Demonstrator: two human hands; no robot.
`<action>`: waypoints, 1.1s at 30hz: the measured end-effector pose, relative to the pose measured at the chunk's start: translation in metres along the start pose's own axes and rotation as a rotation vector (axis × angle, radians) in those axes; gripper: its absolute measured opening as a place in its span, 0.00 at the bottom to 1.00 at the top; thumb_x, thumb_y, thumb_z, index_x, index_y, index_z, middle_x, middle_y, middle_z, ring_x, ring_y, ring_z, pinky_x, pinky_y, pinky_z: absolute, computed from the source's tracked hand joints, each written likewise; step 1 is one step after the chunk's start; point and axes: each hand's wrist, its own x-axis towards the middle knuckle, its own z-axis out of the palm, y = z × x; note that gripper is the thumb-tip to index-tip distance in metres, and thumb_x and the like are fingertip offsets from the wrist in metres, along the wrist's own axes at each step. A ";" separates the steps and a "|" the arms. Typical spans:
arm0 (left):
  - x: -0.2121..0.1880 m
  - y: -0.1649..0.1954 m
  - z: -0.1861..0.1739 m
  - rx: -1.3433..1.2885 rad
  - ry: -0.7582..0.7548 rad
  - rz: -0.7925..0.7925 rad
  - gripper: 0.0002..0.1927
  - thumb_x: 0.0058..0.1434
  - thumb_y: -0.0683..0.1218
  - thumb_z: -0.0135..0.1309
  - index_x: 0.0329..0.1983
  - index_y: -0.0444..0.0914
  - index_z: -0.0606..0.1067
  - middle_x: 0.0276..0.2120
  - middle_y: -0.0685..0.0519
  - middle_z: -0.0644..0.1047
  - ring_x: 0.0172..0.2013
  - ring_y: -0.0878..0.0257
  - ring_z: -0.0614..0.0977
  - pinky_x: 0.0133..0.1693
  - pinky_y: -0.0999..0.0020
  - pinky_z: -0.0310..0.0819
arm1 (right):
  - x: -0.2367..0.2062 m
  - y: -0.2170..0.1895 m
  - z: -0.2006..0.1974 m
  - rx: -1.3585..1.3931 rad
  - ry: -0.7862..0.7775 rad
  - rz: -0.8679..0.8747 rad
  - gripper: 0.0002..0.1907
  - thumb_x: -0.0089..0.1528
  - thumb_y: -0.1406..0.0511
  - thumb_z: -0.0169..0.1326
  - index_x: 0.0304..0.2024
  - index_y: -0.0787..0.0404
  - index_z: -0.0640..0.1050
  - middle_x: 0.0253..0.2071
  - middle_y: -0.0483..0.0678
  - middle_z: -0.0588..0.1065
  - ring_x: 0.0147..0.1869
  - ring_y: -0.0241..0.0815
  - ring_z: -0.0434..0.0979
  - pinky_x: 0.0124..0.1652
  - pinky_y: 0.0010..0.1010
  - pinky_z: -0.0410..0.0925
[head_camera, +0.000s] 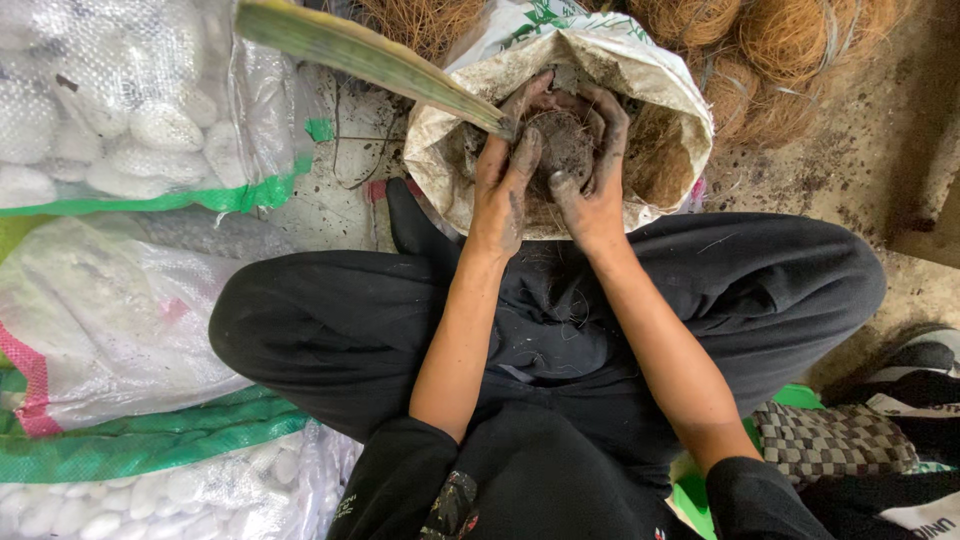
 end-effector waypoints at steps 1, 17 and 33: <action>-0.001 0.000 -0.001 -0.017 -0.004 0.013 0.27 0.70 0.58 0.53 0.68 0.43 0.68 0.64 0.53 0.72 0.66 0.59 0.72 0.69 0.54 0.66 | -0.001 0.000 0.001 0.003 0.014 -0.028 0.49 0.65 0.41 0.61 0.76 0.57 0.54 0.74 0.55 0.58 0.78 0.51 0.61 0.75 0.45 0.61; -0.004 -0.005 0.003 0.092 -0.093 0.017 0.25 0.76 0.54 0.43 0.74 0.42 0.62 0.68 0.48 0.68 0.68 0.57 0.70 0.70 0.56 0.67 | -0.005 0.000 -0.011 0.016 -0.032 0.001 0.34 0.62 0.61 0.60 0.67 0.67 0.66 0.61 0.53 0.73 0.65 0.44 0.75 0.66 0.35 0.70; -0.010 -0.020 0.003 -0.007 -0.010 0.107 0.22 0.73 0.51 0.51 0.65 0.35 0.69 0.57 0.47 0.75 0.59 0.57 0.77 0.65 0.56 0.72 | -0.011 0.003 -0.005 0.080 0.009 0.052 0.27 0.64 0.69 0.45 0.67 0.64 0.62 0.60 0.52 0.69 0.63 0.42 0.72 0.63 0.32 0.70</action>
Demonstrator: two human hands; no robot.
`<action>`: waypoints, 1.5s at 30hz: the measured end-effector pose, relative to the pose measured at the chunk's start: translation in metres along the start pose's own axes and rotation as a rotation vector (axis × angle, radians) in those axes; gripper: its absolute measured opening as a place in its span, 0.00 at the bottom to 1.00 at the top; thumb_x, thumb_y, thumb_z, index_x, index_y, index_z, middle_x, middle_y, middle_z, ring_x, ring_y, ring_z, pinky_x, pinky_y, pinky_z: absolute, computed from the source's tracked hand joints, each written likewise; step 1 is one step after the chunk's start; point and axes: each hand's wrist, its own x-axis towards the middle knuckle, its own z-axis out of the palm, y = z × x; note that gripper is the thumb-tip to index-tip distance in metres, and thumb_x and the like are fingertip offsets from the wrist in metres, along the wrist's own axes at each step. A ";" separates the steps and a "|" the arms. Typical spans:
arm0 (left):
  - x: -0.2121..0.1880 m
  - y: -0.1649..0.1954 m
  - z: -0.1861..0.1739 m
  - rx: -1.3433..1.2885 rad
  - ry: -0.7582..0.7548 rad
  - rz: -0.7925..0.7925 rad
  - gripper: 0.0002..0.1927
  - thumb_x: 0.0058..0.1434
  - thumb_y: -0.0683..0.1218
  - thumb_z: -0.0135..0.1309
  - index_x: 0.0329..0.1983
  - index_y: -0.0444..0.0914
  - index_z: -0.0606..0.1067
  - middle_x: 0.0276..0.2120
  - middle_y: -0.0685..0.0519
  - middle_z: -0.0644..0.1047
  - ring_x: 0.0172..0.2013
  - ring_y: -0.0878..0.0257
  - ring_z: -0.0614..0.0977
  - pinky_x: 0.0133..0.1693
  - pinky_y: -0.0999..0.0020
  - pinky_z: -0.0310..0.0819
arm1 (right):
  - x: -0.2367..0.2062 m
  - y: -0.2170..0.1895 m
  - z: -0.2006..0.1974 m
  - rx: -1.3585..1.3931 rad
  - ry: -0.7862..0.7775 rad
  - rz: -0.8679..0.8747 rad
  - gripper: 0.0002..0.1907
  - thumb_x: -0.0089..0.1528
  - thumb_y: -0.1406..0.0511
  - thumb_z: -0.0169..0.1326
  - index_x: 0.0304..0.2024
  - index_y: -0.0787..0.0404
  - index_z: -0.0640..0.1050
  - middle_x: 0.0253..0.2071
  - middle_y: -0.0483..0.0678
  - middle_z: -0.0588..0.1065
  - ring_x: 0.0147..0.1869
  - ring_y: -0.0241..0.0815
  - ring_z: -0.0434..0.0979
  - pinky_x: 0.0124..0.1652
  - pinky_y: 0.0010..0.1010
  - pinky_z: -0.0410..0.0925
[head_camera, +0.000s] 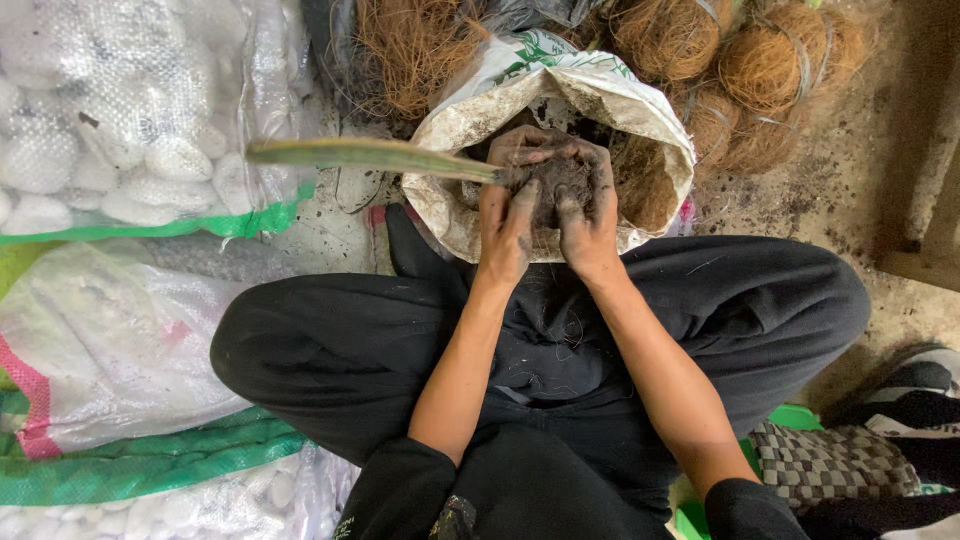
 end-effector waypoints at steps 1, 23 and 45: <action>0.000 0.001 0.001 0.019 -0.006 0.013 0.22 0.73 0.50 0.51 0.65 0.35 0.69 0.56 0.47 0.76 0.58 0.58 0.78 0.64 0.58 0.73 | 0.000 0.000 0.000 0.001 -0.003 -0.023 0.27 0.64 0.70 0.44 0.67 0.64 0.63 0.60 0.53 0.69 0.63 0.42 0.71 0.63 0.32 0.69; 0.002 0.007 0.012 0.041 0.135 0.150 0.19 0.61 0.33 0.53 0.55 0.35 0.71 0.46 0.51 0.75 0.43 0.68 0.78 0.50 0.69 0.79 | 0.006 -0.007 0.006 -0.126 -0.077 -0.086 0.33 0.73 0.49 0.38 0.70 0.68 0.60 0.69 0.58 0.63 0.75 0.53 0.64 0.74 0.42 0.58; 0.005 0.014 0.016 0.483 0.103 0.359 0.18 0.60 0.37 0.44 0.53 0.38 0.72 0.49 0.49 0.73 0.50 0.60 0.77 0.58 0.61 0.75 | 0.005 0.002 0.007 0.221 -0.074 0.110 0.25 0.67 0.67 0.42 0.67 0.67 0.65 0.64 0.54 0.68 0.70 0.44 0.67 0.72 0.36 0.62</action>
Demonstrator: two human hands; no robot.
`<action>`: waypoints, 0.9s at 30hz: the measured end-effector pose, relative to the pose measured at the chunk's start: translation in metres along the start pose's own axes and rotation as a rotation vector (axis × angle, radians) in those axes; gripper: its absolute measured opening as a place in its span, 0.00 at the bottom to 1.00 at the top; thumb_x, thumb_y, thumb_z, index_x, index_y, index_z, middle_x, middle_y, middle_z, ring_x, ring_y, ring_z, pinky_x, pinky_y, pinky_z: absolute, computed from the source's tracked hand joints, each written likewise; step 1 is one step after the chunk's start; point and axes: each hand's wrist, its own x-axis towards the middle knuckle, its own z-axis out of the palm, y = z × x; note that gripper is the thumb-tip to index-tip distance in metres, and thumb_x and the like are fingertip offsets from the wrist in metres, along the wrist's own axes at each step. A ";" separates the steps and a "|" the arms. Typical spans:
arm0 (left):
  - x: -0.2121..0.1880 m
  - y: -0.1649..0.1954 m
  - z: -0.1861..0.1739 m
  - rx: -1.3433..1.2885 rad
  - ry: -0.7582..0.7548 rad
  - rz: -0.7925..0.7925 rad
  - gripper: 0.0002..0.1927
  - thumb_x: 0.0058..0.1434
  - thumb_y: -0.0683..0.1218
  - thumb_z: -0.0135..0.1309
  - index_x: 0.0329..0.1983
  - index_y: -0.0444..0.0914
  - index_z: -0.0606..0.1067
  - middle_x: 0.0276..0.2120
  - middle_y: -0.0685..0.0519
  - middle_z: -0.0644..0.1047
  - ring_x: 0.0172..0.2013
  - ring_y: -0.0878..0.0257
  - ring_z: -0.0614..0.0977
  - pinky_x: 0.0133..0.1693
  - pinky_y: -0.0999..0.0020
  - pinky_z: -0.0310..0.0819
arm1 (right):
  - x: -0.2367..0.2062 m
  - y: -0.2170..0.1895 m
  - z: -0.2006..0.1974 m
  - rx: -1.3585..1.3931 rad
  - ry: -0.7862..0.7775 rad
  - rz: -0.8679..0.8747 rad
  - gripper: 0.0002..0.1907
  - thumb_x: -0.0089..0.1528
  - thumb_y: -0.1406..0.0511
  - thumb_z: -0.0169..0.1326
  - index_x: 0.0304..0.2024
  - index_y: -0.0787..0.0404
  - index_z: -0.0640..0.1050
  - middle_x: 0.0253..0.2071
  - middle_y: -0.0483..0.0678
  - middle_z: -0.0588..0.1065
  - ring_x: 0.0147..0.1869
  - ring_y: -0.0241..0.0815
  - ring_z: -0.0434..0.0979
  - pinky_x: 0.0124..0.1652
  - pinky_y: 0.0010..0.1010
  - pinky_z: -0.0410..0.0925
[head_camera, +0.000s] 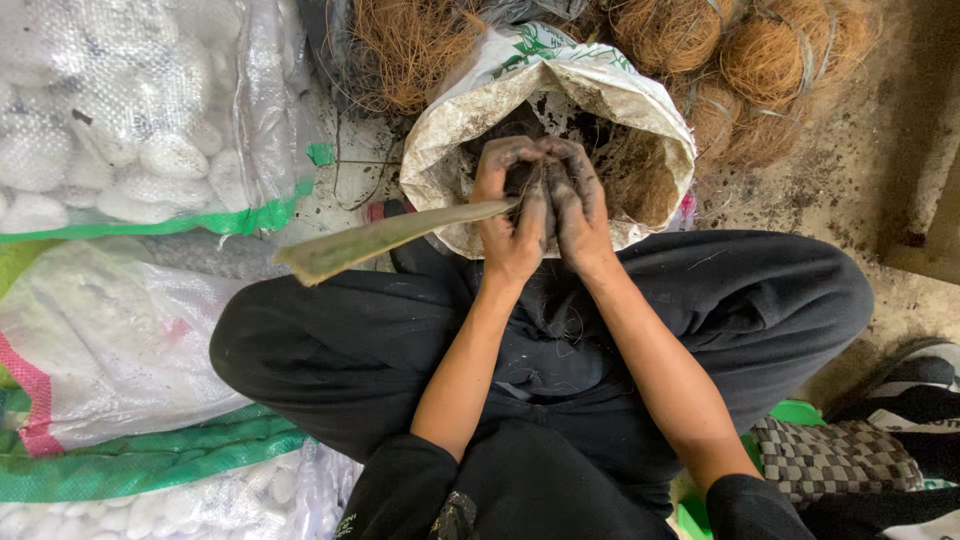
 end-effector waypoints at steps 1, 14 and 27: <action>0.002 0.002 -0.002 0.039 -0.018 0.010 0.18 0.60 0.37 0.46 0.54 0.38 0.71 0.51 0.49 0.72 0.51 0.60 0.77 0.59 0.61 0.76 | 0.000 0.000 0.001 0.152 -0.021 0.051 0.25 0.68 0.66 0.41 0.67 0.67 0.65 0.63 0.54 0.68 0.69 0.44 0.68 0.71 0.37 0.63; 0.007 0.004 -0.021 0.136 -0.485 -0.041 0.19 0.69 0.47 0.49 0.61 0.38 0.67 0.71 0.41 0.61 0.73 0.46 0.61 0.74 0.47 0.50 | 0.007 -0.011 -0.014 0.437 0.104 0.424 0.32 0.66 0.57 0.57 0.68 0.59 0.63 0.62 0.54 0.68 0.65 0.50 0.72 0.62 0.42 0.72; 0.002 -0.018 -0.023 -0.316 -0.254 -0.338 0.29 0.76 0.62 0.39 0.73 0.43 0.63 0.71 0.47 0.65 0.73 0.56 0.64 0.75 0.52 0.60 | 0.003 -0.008 -0.005 -0.043 0.033 0.091 0.44 0.59 0.57 0.67 0.70 0.63 0.61 0.66 0.53 0.70 0.71 0.48 0.70 0.71 0.42 0.65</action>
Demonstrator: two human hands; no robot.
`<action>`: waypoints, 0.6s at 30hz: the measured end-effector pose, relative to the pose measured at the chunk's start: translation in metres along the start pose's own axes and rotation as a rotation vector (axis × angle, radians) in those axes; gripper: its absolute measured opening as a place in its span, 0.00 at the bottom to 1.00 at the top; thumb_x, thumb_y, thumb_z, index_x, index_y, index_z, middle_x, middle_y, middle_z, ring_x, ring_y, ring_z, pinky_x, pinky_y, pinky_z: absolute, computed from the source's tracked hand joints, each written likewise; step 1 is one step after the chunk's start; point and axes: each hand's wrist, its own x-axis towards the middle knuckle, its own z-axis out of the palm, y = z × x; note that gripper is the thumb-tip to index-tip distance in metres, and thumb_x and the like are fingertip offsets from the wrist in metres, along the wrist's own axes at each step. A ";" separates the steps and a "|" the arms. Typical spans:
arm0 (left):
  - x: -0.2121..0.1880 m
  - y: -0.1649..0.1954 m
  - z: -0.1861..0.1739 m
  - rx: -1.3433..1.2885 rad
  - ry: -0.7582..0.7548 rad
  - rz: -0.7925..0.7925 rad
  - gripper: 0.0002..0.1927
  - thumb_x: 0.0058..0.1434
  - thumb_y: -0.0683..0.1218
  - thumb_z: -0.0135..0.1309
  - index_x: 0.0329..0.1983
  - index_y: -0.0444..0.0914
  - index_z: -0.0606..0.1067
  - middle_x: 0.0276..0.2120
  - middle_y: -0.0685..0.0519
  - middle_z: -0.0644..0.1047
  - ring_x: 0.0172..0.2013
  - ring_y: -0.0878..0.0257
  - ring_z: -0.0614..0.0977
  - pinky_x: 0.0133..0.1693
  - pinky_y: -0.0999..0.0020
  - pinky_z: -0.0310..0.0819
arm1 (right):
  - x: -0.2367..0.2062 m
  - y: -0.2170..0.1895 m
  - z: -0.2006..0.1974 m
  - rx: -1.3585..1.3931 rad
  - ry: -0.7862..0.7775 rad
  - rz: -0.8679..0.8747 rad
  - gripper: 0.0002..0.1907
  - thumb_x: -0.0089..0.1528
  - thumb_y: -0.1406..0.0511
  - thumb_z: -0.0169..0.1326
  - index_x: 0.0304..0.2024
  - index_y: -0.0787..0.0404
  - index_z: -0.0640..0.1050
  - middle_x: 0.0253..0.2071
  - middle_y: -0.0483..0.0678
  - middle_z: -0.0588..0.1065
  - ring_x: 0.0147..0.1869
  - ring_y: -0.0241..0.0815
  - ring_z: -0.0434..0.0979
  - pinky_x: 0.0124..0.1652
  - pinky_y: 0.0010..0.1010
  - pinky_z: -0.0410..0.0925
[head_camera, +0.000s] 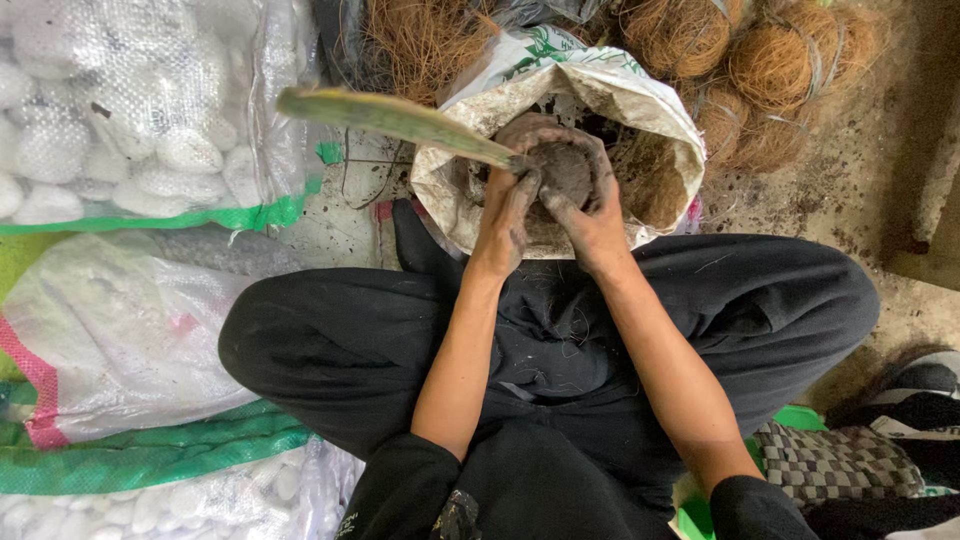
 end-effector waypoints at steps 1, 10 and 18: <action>-0.001 -0.002 0.001 -0.033 0.004 -0.054 0.31 0.74 0.63 0.39 0.74 0.44 0.60 0.71 0.46 0.62 0.73 0.55 0.63 0.75 0.51 0.58 | -0.001 0.002 -0.002 -0.028 0.000 -0.024 0.41 0.59 0.59 0.65 0.70 0.64 0.62 0.65 0.52 0.70 0.70 0.46 0.71 0.71 0.40 0.65; -0.003 -0.004 0.001 -0.069 0.029 -0.096 0.33 0.75 0.61 0.43 0.74 0.38 0.61 0.67 0.43 0.66 0.68 0.54 0.68 0.69 0.53 0.63 | -0.002 -0.003 0.000 -0.168 -0.004 -0.168 0.35 0.61 0.68 0.56 0.70 0.67 0.62 0.65 0.52 0.68 0.69 0.44 0.68 0.69 0.36 0.63; 0.000 0.004 0.014 -0.169 0.113 0.042 0.23 0.77 0.54 0.46 0.69 0.36 0.70 0.60 0.47 0.74 0.62 0.61 0.74 0.70 0.62 0.68 | 0.003 -0.006 0.007 -0.400 0.019 -0.434 0.20 0.63 0.73 0.48 0.59 0.65 0.74 0.55 0.56 0.77 0.60 0.53 0.79 0.64 0.37 0.70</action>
